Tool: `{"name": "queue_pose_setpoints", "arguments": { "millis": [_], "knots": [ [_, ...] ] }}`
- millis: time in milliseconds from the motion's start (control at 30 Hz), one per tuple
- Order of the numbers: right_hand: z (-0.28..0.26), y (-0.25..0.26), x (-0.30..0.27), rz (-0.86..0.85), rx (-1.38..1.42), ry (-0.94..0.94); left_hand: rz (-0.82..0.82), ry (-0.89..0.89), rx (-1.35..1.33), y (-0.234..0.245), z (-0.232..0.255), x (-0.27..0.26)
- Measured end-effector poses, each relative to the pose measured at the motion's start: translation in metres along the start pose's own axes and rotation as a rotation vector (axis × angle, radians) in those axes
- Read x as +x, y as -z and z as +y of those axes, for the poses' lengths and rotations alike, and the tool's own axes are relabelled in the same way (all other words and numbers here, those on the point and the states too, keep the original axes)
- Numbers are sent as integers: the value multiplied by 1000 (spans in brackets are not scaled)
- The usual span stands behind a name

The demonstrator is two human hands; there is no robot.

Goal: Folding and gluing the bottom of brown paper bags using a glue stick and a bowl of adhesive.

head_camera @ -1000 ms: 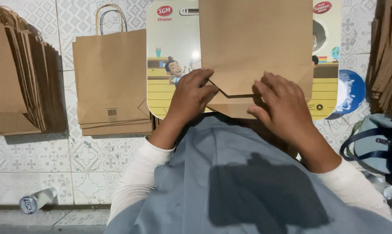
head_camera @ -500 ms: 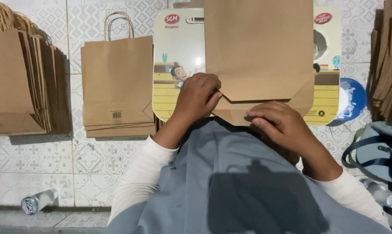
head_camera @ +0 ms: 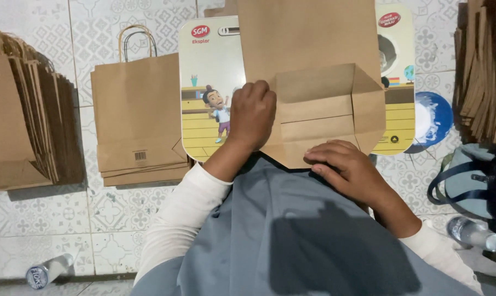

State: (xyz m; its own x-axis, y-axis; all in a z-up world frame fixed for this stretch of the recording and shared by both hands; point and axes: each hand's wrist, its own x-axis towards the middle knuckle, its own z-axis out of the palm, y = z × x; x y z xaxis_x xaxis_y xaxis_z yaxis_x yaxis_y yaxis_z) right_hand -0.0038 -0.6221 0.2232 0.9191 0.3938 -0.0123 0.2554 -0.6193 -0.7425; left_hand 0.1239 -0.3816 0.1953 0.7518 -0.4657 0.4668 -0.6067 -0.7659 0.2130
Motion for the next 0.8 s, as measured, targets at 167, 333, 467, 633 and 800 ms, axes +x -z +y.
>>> {"name": "queue_pose_setpoints", "arguments": {
  "millis": [167, 333, 467, 633, 800],
  "knots": [
    [57, 48, -49, 678, 2, 118, 66, 22, 7, -6, 12, -17],
    [190, 92, -125, 987, -410, -107, -32, 87, -87, 7, 13, -31],
    [274, 56, -160, 1113, -30, -691, -39, 107, -84, 9, -2, -32],
    [267, 8, -136, 1076, 721, -1080, -26, 100, -143, 11, -4, -31],
    [277, -2, -106, 1152, 1058, -953, -56, 120, -101, 20, -12, -32]
  ]
}}
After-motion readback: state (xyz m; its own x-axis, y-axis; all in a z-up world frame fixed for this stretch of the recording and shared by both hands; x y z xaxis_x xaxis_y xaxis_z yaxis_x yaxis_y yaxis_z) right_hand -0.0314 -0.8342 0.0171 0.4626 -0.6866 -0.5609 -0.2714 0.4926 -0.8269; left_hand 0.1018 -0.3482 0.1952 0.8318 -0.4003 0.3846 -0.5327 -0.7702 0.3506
